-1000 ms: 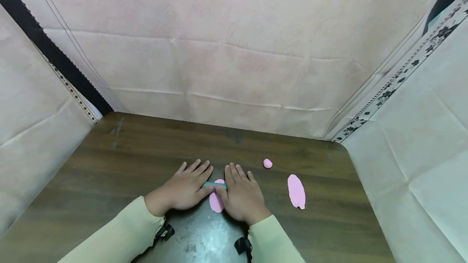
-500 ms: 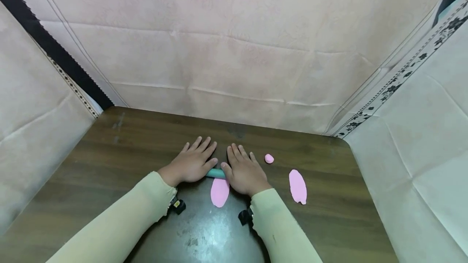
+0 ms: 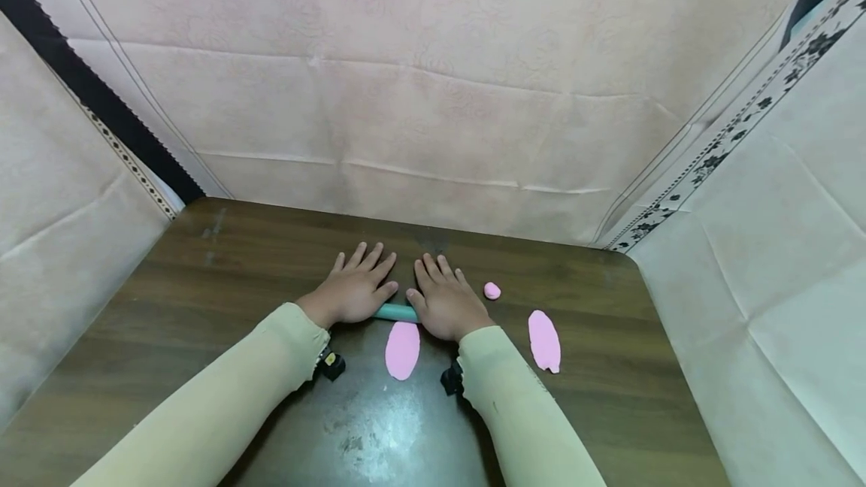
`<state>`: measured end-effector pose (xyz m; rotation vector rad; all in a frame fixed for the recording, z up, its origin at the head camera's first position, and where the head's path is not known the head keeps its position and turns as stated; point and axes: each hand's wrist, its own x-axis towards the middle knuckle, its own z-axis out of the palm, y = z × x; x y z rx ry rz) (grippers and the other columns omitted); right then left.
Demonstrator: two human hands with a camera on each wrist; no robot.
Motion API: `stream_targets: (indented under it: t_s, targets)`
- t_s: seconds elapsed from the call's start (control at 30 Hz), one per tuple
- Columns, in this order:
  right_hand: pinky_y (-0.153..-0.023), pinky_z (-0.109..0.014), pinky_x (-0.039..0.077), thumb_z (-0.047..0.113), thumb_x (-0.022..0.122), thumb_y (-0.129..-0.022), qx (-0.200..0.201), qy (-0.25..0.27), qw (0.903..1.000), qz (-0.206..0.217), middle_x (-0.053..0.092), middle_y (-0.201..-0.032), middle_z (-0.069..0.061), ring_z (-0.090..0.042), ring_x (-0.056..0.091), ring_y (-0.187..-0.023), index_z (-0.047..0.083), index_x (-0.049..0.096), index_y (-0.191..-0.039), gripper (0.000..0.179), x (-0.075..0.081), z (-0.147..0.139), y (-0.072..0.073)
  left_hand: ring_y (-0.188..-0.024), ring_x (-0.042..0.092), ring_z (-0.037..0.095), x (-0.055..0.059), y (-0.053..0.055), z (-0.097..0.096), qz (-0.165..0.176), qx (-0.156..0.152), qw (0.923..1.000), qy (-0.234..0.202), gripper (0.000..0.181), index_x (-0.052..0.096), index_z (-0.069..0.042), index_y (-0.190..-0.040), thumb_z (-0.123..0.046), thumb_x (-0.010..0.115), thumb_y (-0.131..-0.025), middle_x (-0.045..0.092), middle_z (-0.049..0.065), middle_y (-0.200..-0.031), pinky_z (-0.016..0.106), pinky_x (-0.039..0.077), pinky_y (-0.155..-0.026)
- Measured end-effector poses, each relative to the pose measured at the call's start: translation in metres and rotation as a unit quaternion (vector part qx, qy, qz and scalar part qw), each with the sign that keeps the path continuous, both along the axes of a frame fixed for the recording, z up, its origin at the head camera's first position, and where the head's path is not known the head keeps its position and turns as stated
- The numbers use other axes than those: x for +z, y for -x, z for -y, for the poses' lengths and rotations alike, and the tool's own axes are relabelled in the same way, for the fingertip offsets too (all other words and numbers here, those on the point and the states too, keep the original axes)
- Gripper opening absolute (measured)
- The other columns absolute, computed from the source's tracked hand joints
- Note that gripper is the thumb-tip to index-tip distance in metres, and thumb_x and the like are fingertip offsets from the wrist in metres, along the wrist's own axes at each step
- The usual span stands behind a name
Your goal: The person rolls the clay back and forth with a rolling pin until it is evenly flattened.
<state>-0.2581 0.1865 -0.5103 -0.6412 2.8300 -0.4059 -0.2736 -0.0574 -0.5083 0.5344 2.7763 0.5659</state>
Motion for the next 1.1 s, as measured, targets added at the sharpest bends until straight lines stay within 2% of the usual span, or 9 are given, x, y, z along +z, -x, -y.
stream_targets:
  t_s: [0.27, 0.47, 0.67, 0.87, 1.1]
  targets:
    - [-0.141, -0.065, 0.014, 0.062, 0.025, -0.121, -0.014, -0.006, 0.9997, -0.019, 0.011, -0.191, -0.003, -0.032, 0.005, -0.178, 0.021, 0.018, -0.182, 0.074, -0.001, 0.003, -0.016, -0.178, -0.005, 0.039, 0.004, -0.013, 0.000, -0.017, -0.011, 0.9998, 0.007, 0.070, 0.027, -0.027, -0.181, -0.061, 0.034, -0.120, 0.008, 0.007, -0.191, 0.073, 0.000, -0.139]
    - [-0.141, -0.065, 0.017, 0.062, 0.024, -0.121, -0.025, -0.017, 0.9992, -0.026, 0.012, -0.191, -0.002, -0.031, 0.007, -0.178, 0.022, 0.019, -0.182, 0.073, -0.002, 0.006, -0.034, -0.178, -0.001, 0.038, -0.001, -0.025, 0.000, -0.045, -0.014, 0.9988, 0.016, 0.068, 0.031, -0.029, -0.179, -0.062, 0.033, -0.120, 0.012, 0.007, -0.190, 0.073, 0.004, -0.139]
    - [-0.140, -0.064, 0.021, 0.063, 0.024, -0.120, -0.024, -0.026, 0.9987, -0.036, 0.014, -0.191, -0.004, -0.033, 0.011, -0.178, 0.021, 0.021, -0.182, 0.074, -0.001, 0.007, -0.051, -0.178, 0.003, 0.038, -0.003, -0.041, 0.000, -0.058, -0.024, 0.9979, 0.018, 0.066, 0.034, -0.030, -0.178, -0.062, 0.031, -0.120, 0.017, 0.008, -0.190, 0.072, 0.007, -0.139]
    - [-0.140, -0.061, 0.024, 0.063, 0.026, -0.120, -0.019, -0.023, 0.9988, -0.038, 0.018, -0.190, -0.009, -0.035, 0.016, -0.177, 0.020, 0.023, -0.181, 0.075, -0.001, 0.008, -0.065, -0.177, 0.011, 0.039, -0.006, -0.057, 0.003, -0.072, -0.037, 0.9965, 0.016, 0.068, 0.038, -0.026, -0.177, -0.062, 0.028, -0.121, 0.023, 0.010, -0.188, 0.070, 0.016, -0.139]
    - [-0.138, -0.057, 0.031, 0.064, 0.033, -0.120, -0.013, -0.031, 0.9977, -0.060, 0.021, -0.189, -0.014, -0.036, 0.021, -0.176, 0.017, 0.025, -0.181, 0.078, 0.002, 0.011, -0.084, -0.175, 0.020, 0.041, -0.004, -0.078, 0.007, -0.073, -0.056, 0.9957, 0.002, 0.067, 0.045, -0.022, -0.174, -0.060, 0.029, -0.121, 0.031, 0.012, -0.186, 0.067, 0.024, -0.138]
